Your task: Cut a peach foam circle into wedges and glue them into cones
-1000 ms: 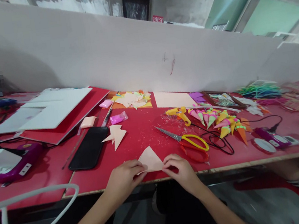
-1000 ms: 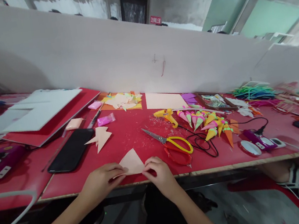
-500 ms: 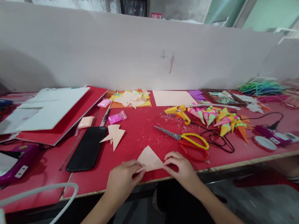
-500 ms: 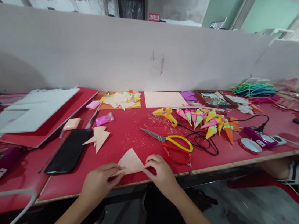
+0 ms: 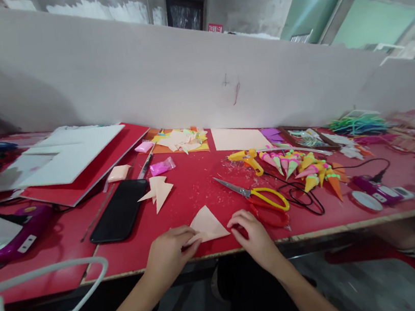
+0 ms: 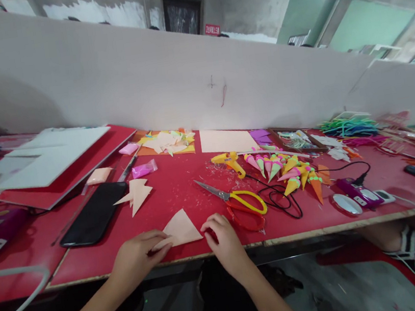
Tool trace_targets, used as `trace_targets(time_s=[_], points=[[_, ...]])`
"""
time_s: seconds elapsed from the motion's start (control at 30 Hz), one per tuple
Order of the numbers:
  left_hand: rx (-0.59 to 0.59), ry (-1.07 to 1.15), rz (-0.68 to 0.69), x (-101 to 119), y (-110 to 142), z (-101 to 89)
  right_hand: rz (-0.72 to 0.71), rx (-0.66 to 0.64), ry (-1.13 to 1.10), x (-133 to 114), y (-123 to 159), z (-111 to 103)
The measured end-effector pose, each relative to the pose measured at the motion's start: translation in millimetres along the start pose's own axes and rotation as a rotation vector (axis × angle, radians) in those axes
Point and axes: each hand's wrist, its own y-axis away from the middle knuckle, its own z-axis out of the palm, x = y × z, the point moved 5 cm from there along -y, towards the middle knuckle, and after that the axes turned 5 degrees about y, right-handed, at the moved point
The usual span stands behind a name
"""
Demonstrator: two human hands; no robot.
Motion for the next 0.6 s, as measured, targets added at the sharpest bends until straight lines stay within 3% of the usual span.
trace_targets(time_s=[0.1,0.23,0.6], points=[[-0.004,-0.003,-0.016,0,1,0.2,-0.002,0.013,-0.047,-7,1,1],[0.011,0.005,-0.039,1,1,-1.1,-0.023,-0.02,0.047,-14,2,8],[0.014,0.072,-0.036,-1,0,-0.1,-0.033,0.025,0.039,-7,4,9]])
